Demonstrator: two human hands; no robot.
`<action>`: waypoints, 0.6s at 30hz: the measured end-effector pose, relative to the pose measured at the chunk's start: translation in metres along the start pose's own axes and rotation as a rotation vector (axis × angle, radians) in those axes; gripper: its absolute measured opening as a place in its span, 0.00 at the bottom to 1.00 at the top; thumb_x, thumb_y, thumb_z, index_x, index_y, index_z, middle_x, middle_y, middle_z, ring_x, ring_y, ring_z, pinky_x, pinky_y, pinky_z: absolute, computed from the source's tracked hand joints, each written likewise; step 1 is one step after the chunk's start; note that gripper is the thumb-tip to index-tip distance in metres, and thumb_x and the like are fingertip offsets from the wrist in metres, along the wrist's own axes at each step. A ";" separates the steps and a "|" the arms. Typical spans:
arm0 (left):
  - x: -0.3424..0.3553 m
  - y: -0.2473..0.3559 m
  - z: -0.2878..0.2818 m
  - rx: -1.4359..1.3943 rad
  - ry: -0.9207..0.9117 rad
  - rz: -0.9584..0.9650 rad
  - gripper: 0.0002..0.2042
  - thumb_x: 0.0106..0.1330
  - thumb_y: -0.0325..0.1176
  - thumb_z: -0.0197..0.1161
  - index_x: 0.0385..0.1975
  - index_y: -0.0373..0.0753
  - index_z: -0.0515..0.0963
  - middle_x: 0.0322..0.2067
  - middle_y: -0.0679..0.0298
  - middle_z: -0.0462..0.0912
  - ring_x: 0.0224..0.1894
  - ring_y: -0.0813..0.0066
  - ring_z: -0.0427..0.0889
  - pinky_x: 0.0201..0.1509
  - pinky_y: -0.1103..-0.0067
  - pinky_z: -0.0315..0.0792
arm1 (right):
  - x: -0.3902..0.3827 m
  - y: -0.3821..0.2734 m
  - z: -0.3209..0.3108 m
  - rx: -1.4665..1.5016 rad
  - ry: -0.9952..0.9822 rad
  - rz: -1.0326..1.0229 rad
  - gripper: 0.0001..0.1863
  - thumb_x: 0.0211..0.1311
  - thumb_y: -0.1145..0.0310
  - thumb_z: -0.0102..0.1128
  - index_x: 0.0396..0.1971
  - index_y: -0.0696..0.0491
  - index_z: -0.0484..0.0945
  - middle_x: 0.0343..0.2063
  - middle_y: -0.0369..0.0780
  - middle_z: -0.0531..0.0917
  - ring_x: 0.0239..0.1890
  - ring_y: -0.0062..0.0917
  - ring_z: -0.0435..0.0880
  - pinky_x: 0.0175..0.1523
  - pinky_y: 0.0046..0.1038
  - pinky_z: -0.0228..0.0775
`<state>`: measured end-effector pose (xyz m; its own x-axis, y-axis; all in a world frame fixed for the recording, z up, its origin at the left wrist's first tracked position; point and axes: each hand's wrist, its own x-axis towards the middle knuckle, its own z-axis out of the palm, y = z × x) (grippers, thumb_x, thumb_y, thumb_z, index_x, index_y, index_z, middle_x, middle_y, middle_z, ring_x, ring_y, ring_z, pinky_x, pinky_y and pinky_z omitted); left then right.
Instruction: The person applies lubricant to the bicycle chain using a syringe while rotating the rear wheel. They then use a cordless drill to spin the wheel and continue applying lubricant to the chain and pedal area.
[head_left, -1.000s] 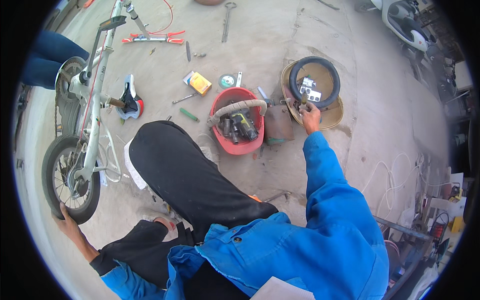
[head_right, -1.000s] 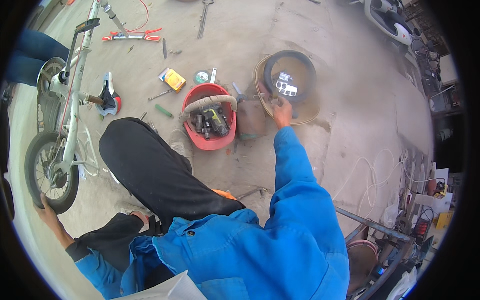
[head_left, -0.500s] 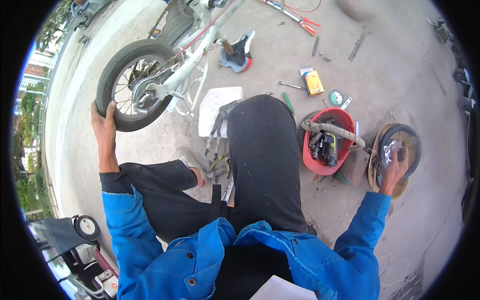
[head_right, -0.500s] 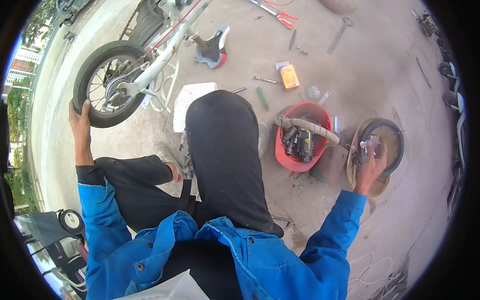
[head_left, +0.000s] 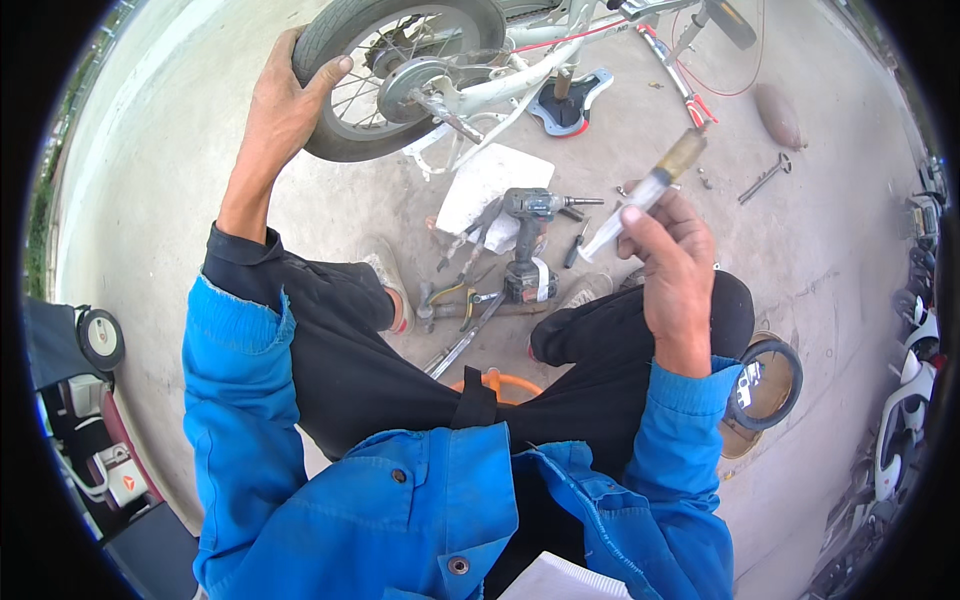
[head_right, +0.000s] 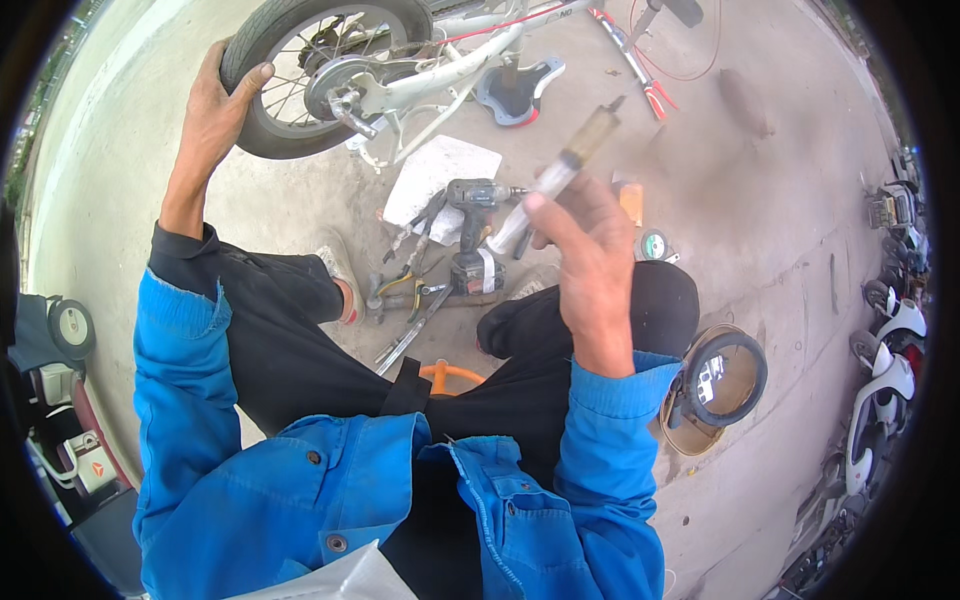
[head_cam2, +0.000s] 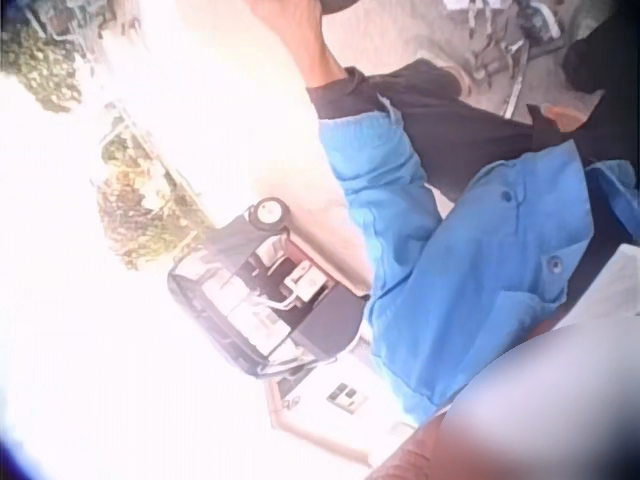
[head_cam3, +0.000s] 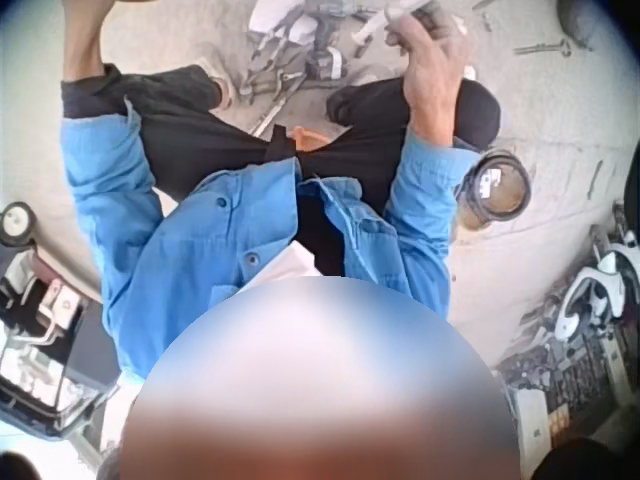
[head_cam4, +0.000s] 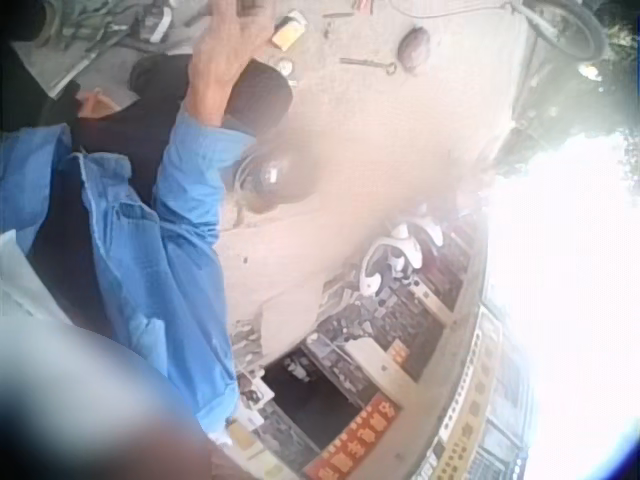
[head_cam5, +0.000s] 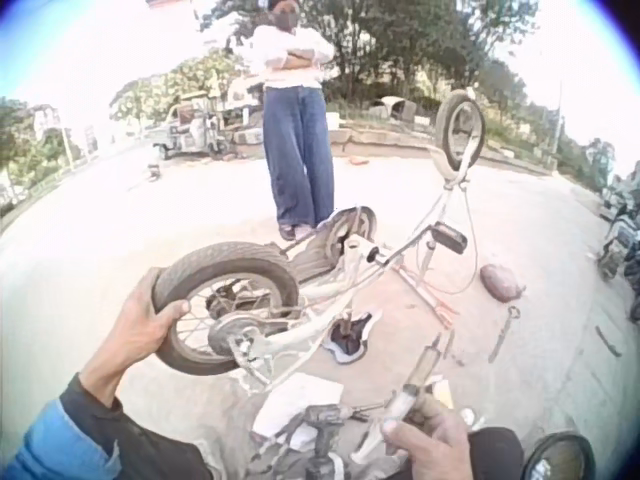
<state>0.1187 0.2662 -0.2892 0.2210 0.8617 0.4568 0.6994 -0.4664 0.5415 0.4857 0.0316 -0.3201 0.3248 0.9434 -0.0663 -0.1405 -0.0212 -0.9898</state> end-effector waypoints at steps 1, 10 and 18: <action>-0.002 -0.003 0.001 0.008 -0.002 0.000 0.33 0.73 0.52 0.72 0.68 0.32 0.74 0.53 0.43 0.88 0.56 0.49 0.89 0.62 0.64 0.81 | 0.009 0.033 0.026 -0.088 -0.063 0.135 0.18 0.68 0.70 0.71 0.53 0.64 0.83 0.37 0.36 0.87 0.35 0.17 0.80 0.41 0.22 0.71; 0.003 0.009 -0.007 -0.209 0.004 0.046 0.21 0.67 0.30 0.76 0.55 0.31 0.77 0.43 0.46 0.88 0.46 0.54 0.89 0.52 0.66 0.81 | 0.067 0.282 0.157 -0.388 -0.069 0.605 0.15 0.65 0.69 0.76 0.38 0.69 0.86 0.28 0.44 0.89 0.25 0.24 0.87 0.29 0.29 0.80; -0.007 -0.003 -0.006 0.065 -0.075 -0.062 0.34 0.74 0.51 0.72 0.73 0.38 0.71 0.59 0.43 0.86 0.58 0.49 0.90 0.65 0.60 0.81 | 0.111 0.344 0.154 -0.659 0.062 0.604 0.23 0.65 0.59 0.78 0.29 0.69 0.88 0.23 0.46 0.90 0.23 0.29 0.90 0.31 0.31 0.84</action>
<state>0.1111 0.2606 -0.2894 0.2243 0.9021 0.3686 0.7552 -0.4000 0.5193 0.3295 0.1802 -0.6487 0.4225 0.6905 -0.5870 0.2556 -0.7122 -0.6538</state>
